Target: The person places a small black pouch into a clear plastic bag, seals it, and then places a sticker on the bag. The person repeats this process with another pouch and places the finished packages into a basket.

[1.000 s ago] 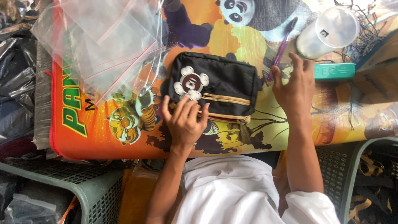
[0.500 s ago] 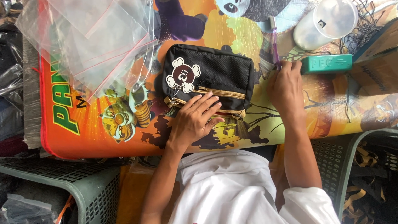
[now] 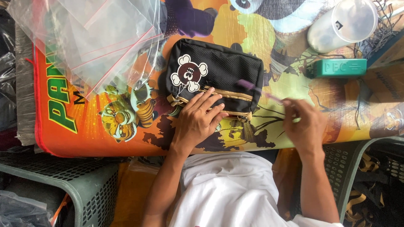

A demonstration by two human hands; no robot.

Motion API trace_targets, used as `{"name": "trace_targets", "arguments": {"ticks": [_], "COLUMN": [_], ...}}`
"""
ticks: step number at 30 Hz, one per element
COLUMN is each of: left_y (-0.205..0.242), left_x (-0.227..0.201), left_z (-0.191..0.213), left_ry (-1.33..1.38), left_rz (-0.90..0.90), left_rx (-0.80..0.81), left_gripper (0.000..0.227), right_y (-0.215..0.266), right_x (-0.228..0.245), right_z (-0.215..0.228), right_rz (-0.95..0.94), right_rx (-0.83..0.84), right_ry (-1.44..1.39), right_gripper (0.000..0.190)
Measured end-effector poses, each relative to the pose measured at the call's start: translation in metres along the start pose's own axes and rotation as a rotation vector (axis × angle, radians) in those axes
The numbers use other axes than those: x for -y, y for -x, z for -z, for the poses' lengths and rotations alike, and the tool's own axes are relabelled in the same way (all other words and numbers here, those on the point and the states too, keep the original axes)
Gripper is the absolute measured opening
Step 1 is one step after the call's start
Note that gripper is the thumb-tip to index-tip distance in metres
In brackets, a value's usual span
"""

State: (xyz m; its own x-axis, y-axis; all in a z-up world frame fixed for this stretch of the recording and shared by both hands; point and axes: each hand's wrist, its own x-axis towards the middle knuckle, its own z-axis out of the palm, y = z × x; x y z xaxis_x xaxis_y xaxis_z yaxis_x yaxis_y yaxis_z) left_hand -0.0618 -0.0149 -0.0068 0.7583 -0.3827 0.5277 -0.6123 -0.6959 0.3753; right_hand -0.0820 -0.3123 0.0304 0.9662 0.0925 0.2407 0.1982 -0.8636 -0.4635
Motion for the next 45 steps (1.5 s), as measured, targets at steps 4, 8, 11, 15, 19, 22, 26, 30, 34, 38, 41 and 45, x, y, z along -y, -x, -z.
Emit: {"name": "trace_targets", "arguments": {"ticks": [4, 8, 11, 15, 19, 22, 26, 30, 34, 38, 41, 45], "left_y": [-0.01, -0.011, -0.011, -0.011, -0.007, -0.003, -0.002, 0.0, 0.005, 0.005, 0.006, 0.011], "left_x": [-0.013, -0.012, -0.012, -0.013, -0.011, -0.009, -0.008, -0.008, -0.006, -0.003, 0.018, 0.068], "left_z": [0.017, 0.018, 0.02, 0.022, 0.018, 0.014, 0.014, 0.012, 0.008, 0.028, 0.053, 0.084], "left_ry": [0.042, 0.042, 0.048, 0.069, 0.063, 0.037, 0.046, 0.055, 0.024, 0.024, 0.016, -0.176], "left_rz": [0.027, 0.022, 0.016, 0.019, 0.02, -0.008, 0.001, 0.014, 0.014, -0.039, 0.026, 0.363], "left_rx": [0.039, 0.037, 0.039, 0.026, -0.003, -0.043, -0.065, -0.08, -0.075, -0.26, -0.436, -0.359], "left_gripper": [0.021, 0.021, 0.02, 0.02, 0.018, 0.018, 0.019, 0.02, 0.021, 0.019, 0.015, 0.043], "right_y": [0.007, -0.001, -0.002, -0.009, -0.016, -0.024, -0.04, -0.05, -0.077, -0.093, -0.096, -0.089], "right_x": [-0.022, 0.005, -0.007, -0.008, 0.012, -0.019, -0.016, -0.008, -0.03, -0.031, -0.003, 0.055], "right_z": [-0.01, -0.001, -0.014, -0.021, -0.019, -0.038, -0.037, -0.048, -0.058, -0.069, -0.063, -0.048], "right_rz": [0.078, 0.101, 0.087, 0.139, 0.129, 0.106, 0.177, 0.084, 0.251, 0.127, 0.073, 0.354], "right_rx": [-0.223, -0.026, -0.019, -0.206, 0.078, -0.108, -0.198, -0.087, -0.355, -0.342, -0.206, -0.17], "right_ry": [0.21, -0.012, 0.113, 0.028, -0.104, 0.138, 0.055, 0.215, 0.292, 0.369, 0.488, 0.234], "right_gripper": [0.02, 0.019, 0.013, 0.018, 0.011, 0.018, 0.016, 0.013, 0.029, 0.02, 0.034, 0.043]}}
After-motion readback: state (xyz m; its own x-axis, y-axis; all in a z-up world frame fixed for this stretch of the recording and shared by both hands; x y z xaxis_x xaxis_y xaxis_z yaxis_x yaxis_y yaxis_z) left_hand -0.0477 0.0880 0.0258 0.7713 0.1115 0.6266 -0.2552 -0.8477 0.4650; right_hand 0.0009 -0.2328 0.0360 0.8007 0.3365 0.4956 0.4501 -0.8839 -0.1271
